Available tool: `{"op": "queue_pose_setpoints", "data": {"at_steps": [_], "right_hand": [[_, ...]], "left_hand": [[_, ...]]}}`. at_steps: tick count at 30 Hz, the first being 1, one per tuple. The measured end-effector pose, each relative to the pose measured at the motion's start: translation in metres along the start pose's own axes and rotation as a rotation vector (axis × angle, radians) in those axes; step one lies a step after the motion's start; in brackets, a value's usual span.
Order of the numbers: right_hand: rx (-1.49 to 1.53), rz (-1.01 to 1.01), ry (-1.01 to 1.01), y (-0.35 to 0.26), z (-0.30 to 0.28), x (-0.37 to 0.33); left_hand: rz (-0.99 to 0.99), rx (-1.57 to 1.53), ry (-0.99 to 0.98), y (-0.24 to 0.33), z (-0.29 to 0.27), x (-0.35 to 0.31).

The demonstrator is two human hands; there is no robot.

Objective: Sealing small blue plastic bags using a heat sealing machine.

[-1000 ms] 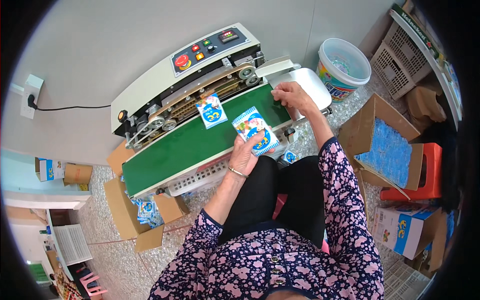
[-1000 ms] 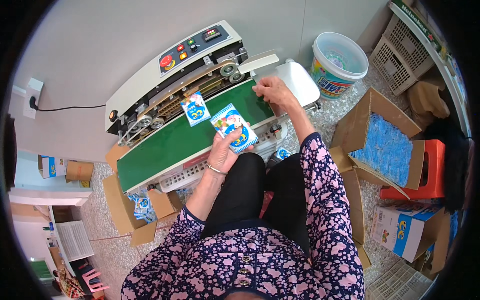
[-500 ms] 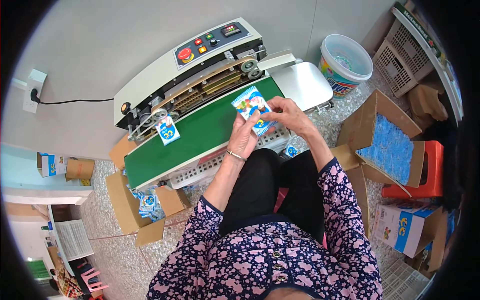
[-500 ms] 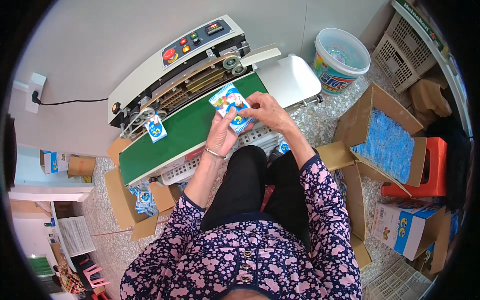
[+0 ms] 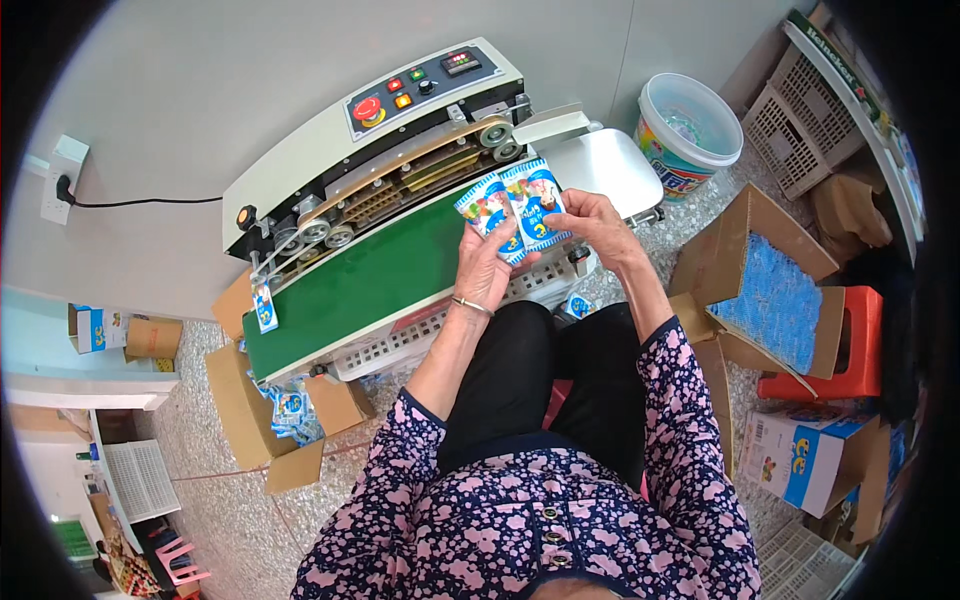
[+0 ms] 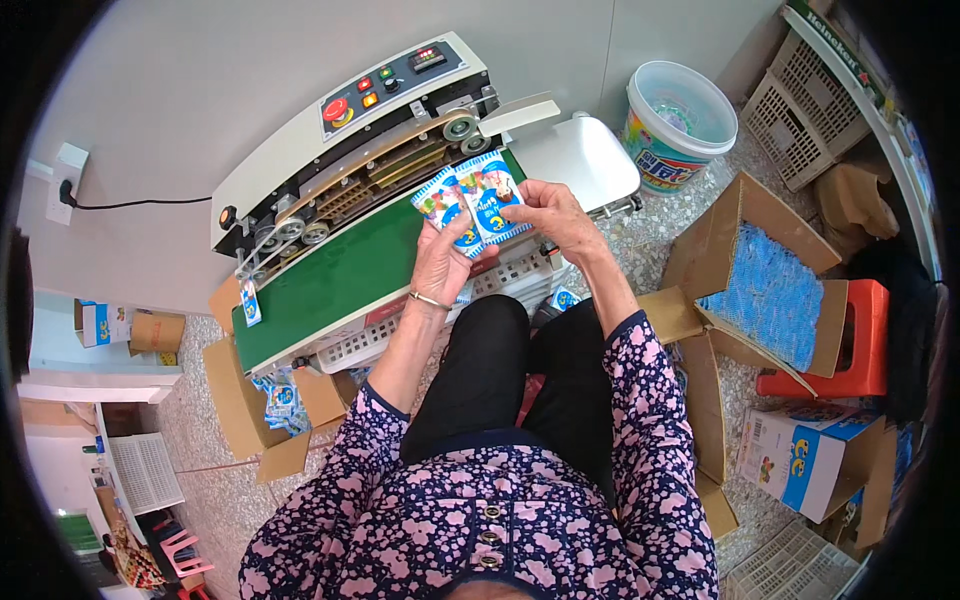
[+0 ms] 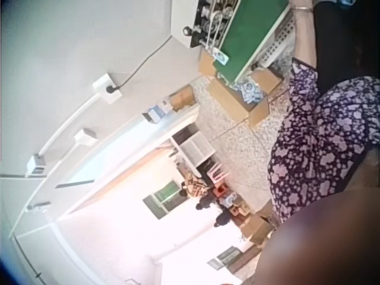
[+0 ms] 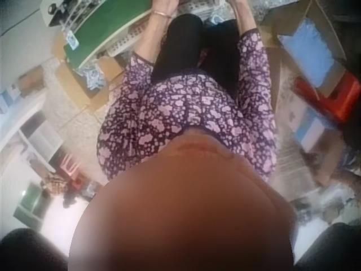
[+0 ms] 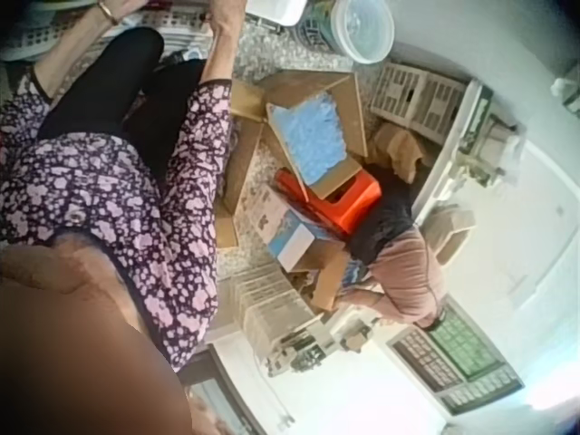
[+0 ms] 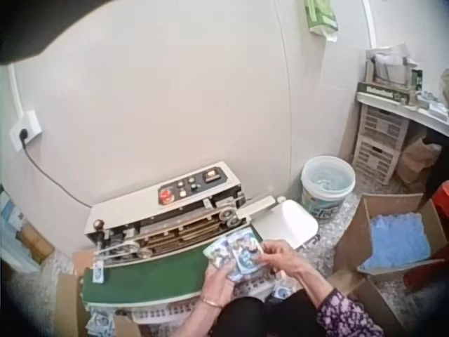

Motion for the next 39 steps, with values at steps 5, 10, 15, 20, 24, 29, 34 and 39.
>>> {"op": "queue_pose_setpoints", "data": {"at_steps": [5, 10, 15, 20, 24, 29, 34, 39], "right_hand": [[0.081, -0.01, -0.101, -0.003, 0.006, -0.001], [0.083, 0.039, -0.077, -0.005, 0.008, -0.005], [0.023, -0.031, -0.061, -0.002, 0.003, -0.005], [-0.15, 0.027, -0.055, 0.001, 0.001, -0.006], [-0.097, 0.033, -0.018, 0.005, -0.002, -0.005], [-0.059, 0.108, 0.026, 0.002, -0.024, 0.018], [-0.15, 0.152, 0.055, -0.002, -0.046, 0.064], [-0.168, 0.255, 0.042, 0.004, -0.046, 0.09]], "left_hand": [[0.046, 0.115, 0.016, 0.003, 0.004, -0.003], [0.149, 0.194, 0.065, 0.005, 0.004, -0.004], [0.168, 0.189, 0.034, 0.001, 0.01, -0.003], [0.231, 0.245, 0.094, 0.003, 0.007, -0.002], [0.24, 0.229, 0.126, 0.001, 0.008, -0.004], [0.257, 0.17, 0.24, 0.007, -0.014, -0.005], [0.199, 0.108, 0.21, 0.011, -0.019, -0.02], [0.186, 0.097, 0.2, 0.012, -0.023, -0.028]]}}
Point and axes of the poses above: each hand's wrist, its own x-axis towards the middle knuckle, its own z-axis out of the palm, y = z × x, the point moved 7 cm from there along x, towards the middle knuckle, and after that the axes turned 8 degrees about y, right-handed, at the moved point
